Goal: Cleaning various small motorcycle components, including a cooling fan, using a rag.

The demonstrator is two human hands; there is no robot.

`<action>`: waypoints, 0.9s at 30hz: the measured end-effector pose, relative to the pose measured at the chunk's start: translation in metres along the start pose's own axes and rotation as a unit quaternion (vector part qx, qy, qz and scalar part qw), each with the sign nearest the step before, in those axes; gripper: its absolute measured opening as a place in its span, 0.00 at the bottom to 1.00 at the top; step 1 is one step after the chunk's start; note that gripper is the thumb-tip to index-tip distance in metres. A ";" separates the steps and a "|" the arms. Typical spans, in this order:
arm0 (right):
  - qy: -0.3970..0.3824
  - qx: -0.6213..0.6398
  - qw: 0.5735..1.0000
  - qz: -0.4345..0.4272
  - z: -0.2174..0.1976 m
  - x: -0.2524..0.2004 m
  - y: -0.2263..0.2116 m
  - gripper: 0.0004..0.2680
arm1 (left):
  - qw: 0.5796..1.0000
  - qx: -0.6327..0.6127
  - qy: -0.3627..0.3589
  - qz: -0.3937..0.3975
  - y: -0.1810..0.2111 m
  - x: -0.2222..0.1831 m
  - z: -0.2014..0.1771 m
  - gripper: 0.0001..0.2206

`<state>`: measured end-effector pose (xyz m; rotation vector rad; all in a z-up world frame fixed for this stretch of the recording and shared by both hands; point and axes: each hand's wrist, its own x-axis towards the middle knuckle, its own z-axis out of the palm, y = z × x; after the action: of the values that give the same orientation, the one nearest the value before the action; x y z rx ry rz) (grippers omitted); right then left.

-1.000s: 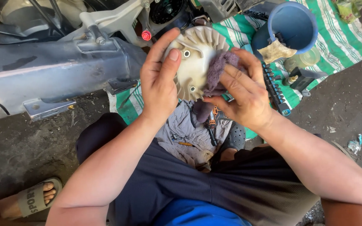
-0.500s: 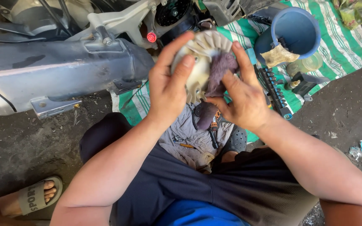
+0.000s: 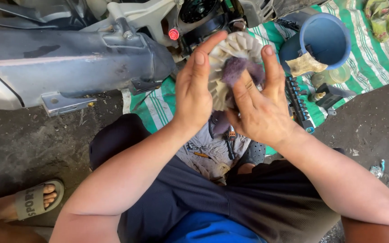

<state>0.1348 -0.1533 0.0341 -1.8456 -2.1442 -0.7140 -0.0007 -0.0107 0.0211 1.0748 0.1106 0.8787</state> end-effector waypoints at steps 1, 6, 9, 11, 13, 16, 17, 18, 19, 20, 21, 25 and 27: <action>-0.017 -0.030 0.999 0.013 0.005 -0.003 -0.002 0.32 | 1.000 -0.009 -0.006 0.002 -0.003 0.000 0.001 0.26; -0.052 0.051 0.997 -0.030 -0.006 0.009 0.008 0.26 | 0.997 0.077 0.019 0.010 0.004 0.001 0.004 0.26; -0.029 0.103 0.992 -0.071 -0.002 0.006 0.021 0.26 | 0.995 0.095 0.024 0.002 0.005 0.003 0.000 0.25; 0.001 0.128 0.987 -0.095 0.001 0.005 0.023 0.29 | 0.993 0.114 0.020 0.000 0.005 0.006 -0.002 0.25; 0.048 0.133 0.986 -0.094 0.000 0.011 0.018 0.15 | 0.998 0.054 0.027 0.014 0.004 0.008 -0.004 0.21; 0.109 0.144 0.980 -0.087 -0.002 0.016 0.013 0.08 | 0.999 0.021 0.022 0.029 0.008 0.009 -0.002 0.21; 0.109 0.143 0.980 -0.088 -0.002 0.016 0.012 0.08 | 0.999 0.020 0.022 0.030 0.004 0.009 -0.003 0.21; 0.105 0.130 0.982 -0.087 -0.002 0.015 0.012 0.08 | 0.999 0.006 0.024 0.026 0.001 0.009 -0.003 0.20; 0.101 0.118 0.984 -0.085 -0.002 0.014 0.011 0.08 | 0.999 -0.007 0.026 0.020 -0.003 0.008 -0.004 0.19; 0.101 0.118 0.984 -0.085 -0.004 0.015 0.007 0.08 | 0.999 -0.007 0.026 0.020 -0.005 0.009 -0.003 0.19; 0.077 0.062 0.993 -0.064 -0.006 0.015 0.002 0.14 | 0.999 -0.017 0.026 0.009 -0.007 0.008 -0.003 0.19; 0.044 -0.021 0.999 -0.013 -0.017 0.026 -0.015 0.22 | 0.997 0.074 0.023 0.012 -0.001 0.009 -0.001 0.20; 0.041 -0.007 0.999 -0.009 -0.015 0.021 -0.016 0.25 | 0.999 0.045 0.015 0.016 -0.005 0.008 -0.001 0.20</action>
<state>0.1135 -0.1440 0.0534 -1.7734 -2.1117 -0.7957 0.0070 -0.0052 0.0188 1.1506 0.1609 0.9264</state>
